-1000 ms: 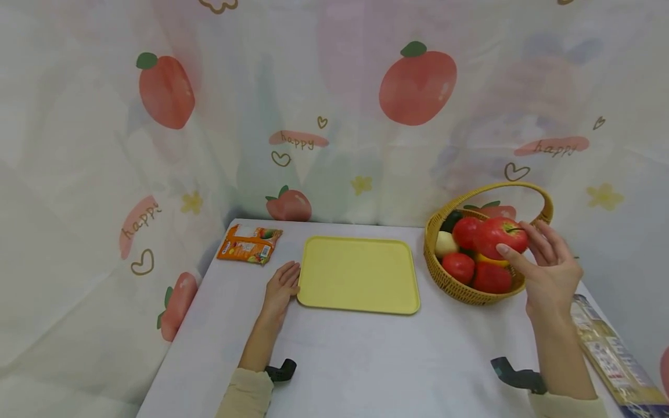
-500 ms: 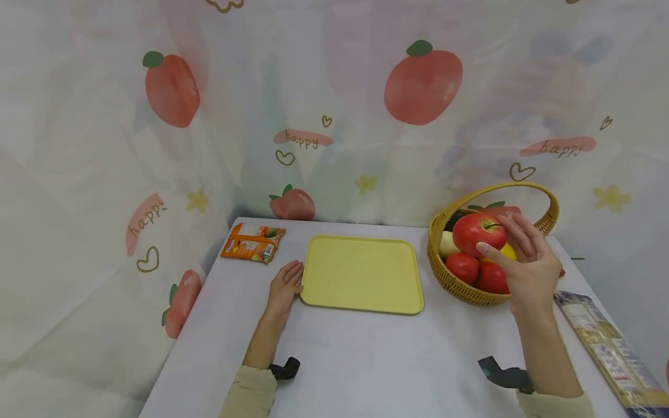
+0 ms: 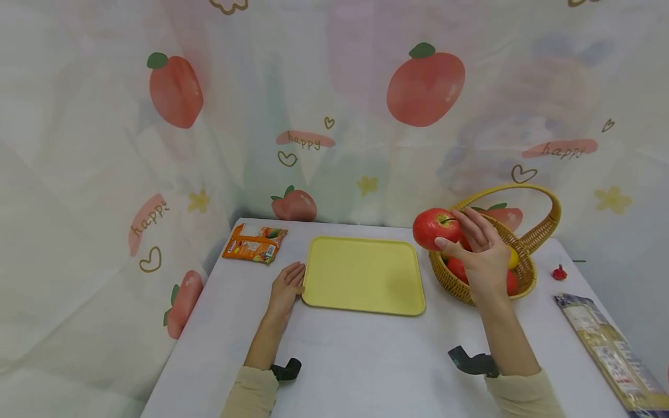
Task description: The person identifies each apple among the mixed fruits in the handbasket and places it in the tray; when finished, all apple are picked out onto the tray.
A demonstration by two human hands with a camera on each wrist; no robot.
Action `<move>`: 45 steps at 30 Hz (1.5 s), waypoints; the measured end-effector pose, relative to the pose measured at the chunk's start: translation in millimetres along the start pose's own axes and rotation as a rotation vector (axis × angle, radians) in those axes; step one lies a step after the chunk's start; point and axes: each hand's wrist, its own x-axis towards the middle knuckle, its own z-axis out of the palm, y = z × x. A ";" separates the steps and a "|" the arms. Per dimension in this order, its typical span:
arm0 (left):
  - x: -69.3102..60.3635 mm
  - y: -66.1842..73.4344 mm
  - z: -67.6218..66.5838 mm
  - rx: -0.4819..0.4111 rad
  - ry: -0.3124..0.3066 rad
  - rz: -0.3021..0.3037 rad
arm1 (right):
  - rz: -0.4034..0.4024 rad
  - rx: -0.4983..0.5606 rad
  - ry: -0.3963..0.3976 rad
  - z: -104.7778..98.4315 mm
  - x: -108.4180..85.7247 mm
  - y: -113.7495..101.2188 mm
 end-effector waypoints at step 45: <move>-2.1 2.2 1.1 -0.008 -0.030 0.021 | 0.112 -0.014 -0.264 112.8 49.2 102.3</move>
